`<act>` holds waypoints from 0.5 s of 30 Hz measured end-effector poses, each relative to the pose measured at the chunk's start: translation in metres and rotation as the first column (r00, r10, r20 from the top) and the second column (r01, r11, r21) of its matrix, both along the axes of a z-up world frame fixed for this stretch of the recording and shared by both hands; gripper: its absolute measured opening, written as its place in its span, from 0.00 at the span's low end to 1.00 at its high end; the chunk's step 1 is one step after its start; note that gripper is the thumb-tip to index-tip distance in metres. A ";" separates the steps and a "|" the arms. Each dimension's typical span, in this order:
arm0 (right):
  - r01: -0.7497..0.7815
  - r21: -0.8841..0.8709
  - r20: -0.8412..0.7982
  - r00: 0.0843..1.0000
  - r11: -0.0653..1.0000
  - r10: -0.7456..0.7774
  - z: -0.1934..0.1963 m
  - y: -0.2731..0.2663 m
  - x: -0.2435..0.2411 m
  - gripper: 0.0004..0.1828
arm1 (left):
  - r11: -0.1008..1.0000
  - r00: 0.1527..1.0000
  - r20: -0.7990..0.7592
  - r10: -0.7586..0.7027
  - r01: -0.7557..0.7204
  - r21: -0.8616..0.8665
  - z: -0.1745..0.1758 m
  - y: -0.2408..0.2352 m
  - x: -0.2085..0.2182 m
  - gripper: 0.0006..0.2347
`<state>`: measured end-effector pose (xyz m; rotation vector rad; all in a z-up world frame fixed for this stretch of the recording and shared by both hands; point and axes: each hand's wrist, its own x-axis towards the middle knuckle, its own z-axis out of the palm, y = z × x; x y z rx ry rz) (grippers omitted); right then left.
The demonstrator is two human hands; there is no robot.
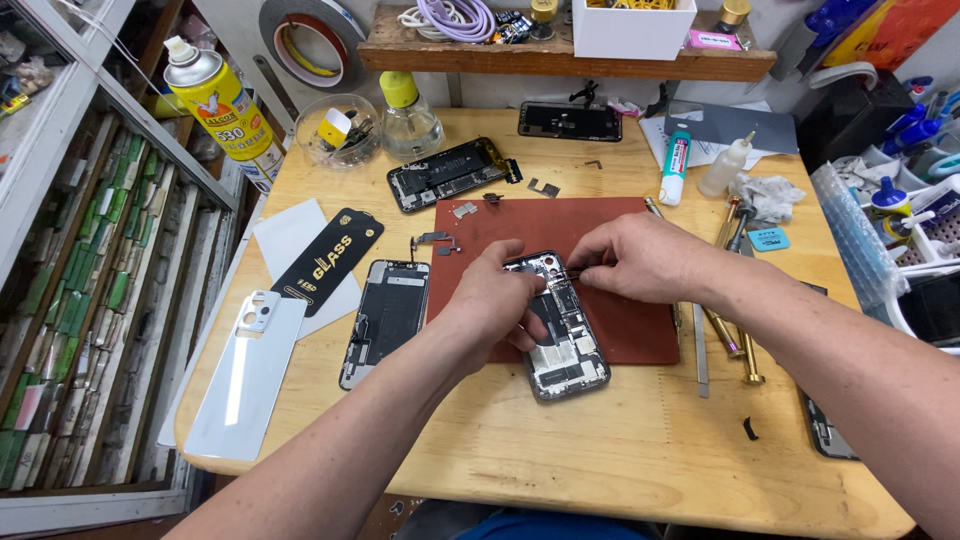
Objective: The person disassembles a smartphone, removes the back cover, and uses tweezers and a metal tool to detach internal components. They apply adhesive to the frame and continue adjusting parts inside the device.
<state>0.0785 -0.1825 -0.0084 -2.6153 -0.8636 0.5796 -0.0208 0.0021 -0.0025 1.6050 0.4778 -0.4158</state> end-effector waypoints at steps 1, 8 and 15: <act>-0.004 0.001 0.006 1.000 1.000 0.004 0.000 0.000 -0.001 0.15 | 1.000 1.000 -0.001 0.001 -0.001 -0.001 0.000 0.000 0.000 0.28; 0.016 -0.054 0.072 0.997 0.998 -0.012 0.004 0.004 -0.006 0.15 | 1.000 1.000 0.002 -0.003 0.003 -0.024 -0.001 -0.003 0.002 0.27; 0.007 -0.008 0.199 0.980 1.000 -0.005 -0.004 0.001 -0.023 0.14 | 0.999 0.999 -0.037 -0.032 0.031 -0.009 0.001 -0.004 0.001 0.27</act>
